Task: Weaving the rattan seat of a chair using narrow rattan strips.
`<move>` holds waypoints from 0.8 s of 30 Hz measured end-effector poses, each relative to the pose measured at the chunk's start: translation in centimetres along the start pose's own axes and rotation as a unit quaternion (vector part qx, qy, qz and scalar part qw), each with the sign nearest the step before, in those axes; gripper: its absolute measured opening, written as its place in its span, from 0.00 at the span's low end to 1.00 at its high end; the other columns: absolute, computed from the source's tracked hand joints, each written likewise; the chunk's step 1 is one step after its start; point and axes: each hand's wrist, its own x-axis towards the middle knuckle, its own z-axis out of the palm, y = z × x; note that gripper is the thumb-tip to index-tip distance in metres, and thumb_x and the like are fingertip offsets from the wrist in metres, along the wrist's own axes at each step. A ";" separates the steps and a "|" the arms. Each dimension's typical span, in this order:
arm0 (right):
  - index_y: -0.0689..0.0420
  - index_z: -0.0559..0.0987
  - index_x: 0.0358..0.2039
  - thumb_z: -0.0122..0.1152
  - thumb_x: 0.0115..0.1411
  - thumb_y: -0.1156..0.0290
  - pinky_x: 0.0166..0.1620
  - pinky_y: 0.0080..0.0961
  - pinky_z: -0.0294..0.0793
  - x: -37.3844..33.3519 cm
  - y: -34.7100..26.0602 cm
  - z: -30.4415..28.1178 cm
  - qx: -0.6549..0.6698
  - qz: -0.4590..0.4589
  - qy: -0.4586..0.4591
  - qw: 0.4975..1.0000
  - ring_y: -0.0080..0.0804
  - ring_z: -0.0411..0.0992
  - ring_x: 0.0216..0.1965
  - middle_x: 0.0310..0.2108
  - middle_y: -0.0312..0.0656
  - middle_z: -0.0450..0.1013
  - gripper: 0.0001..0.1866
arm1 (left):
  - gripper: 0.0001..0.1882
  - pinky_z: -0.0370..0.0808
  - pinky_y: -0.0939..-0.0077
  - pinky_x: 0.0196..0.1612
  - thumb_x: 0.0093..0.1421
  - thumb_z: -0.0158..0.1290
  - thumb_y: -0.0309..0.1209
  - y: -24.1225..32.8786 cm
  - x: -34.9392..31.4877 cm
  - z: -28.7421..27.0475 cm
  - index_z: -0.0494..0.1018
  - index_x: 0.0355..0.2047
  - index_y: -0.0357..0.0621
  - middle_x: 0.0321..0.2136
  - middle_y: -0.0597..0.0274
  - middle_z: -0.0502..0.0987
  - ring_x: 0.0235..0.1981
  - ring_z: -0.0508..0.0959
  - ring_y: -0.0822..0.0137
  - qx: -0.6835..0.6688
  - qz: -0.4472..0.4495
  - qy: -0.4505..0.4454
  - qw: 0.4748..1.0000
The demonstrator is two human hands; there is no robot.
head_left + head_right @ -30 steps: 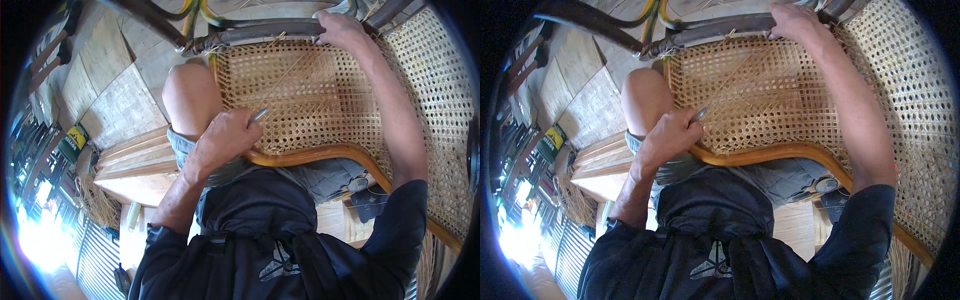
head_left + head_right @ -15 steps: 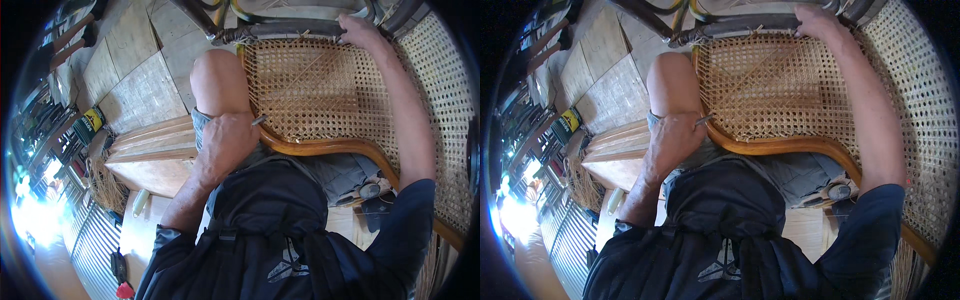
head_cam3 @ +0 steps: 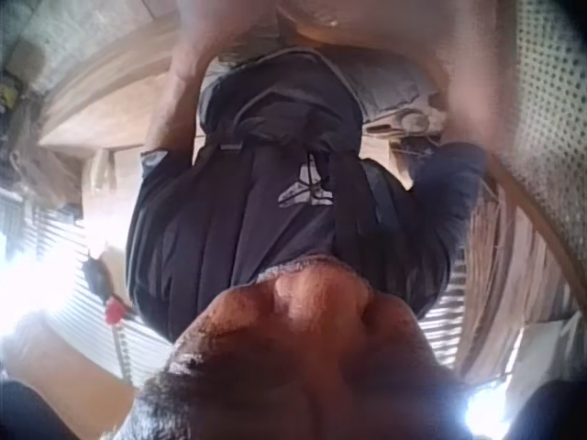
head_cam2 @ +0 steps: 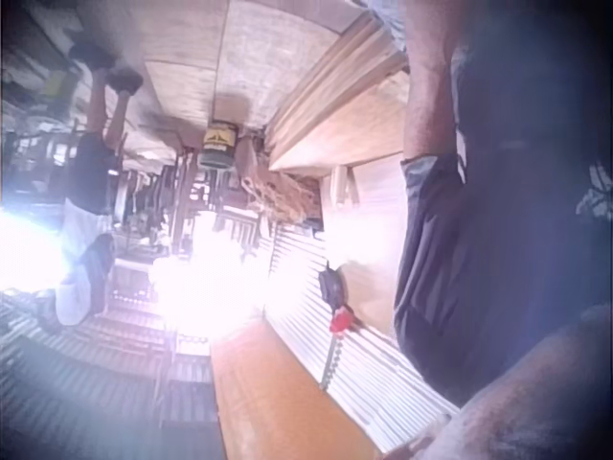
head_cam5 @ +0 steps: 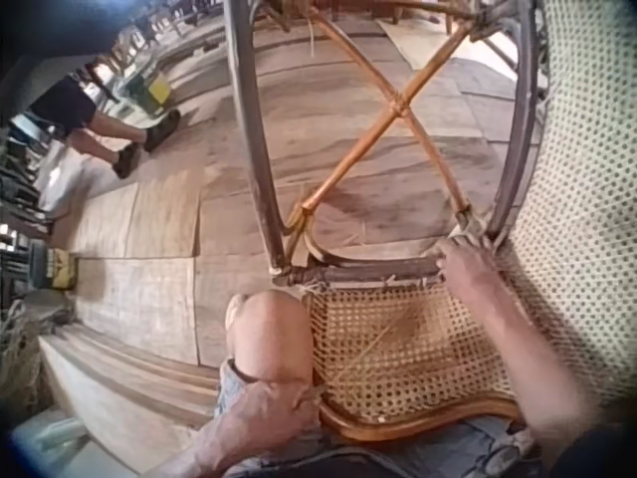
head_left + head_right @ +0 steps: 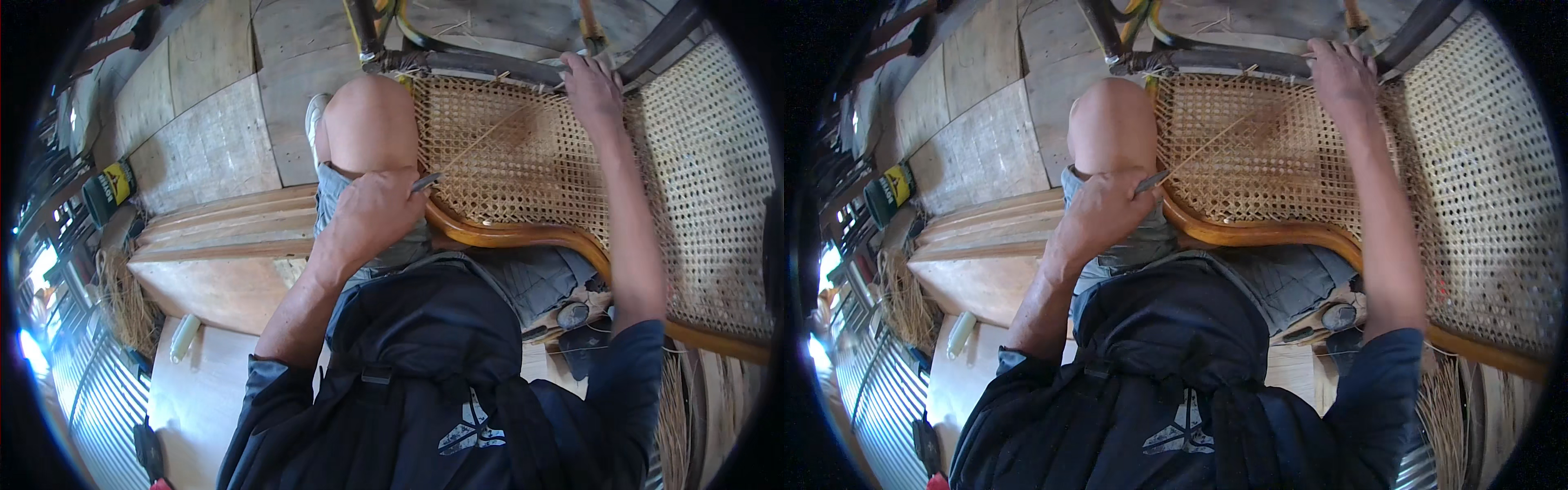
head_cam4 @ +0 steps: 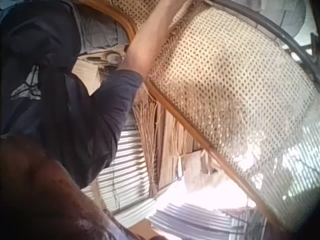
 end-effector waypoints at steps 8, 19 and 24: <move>0.56 0.75 0.34 0.56 0.54 0.71 0.41 0.31 0.72 -8.4 -9.2 -3.7 0.345 0.201 -0.182 0.899 0.37 0.72 0.35 0.37 0.44 0.73 0.07 | 0.11 0.70 0.52 0.31 0.54 0.47 0.34 -0.6 -0.4 0.6 0.70 0.26 0.36 0.22 0.40 0.73 0.28 0.74 0.42 -0.016 0.021 0.035 0.999; 0.60 0.74 0.32 0.55 0.48 0.78 0.44 0.36 0.67 -16.1 -13.9 -7.7 0.374 0.226 0.068 0.897 0.46 0.68 0.39 0.32 0.48 0.71 0.08 | 0.13 0.66 0.73 0.25 0.56 0.49 0.36 -1.4 1.3 0.6 0.71 0.29 0.36 0.17 0.61 0.70 0.19 0.68 0.72 -0.152 0.052 -0.020 0.987; 0.60 0.75 0.34 0.54 0.56 0.73 0.33 0.25 0.70 -25.6 -14.9 -11.2 0.400 0.400 0.117 0.816 0.35 0.71 0.28 0.28 0.44 0.72 0.06 | 0.11 0.57 0.86 0.17 0.57 0.51 0.35 -1.1 0.5 -0.8 0.71 0.24 0.40 0.14 0.73 0.64 0.16 0.61 0.82 -0.215 -0.008 -0.010 0.977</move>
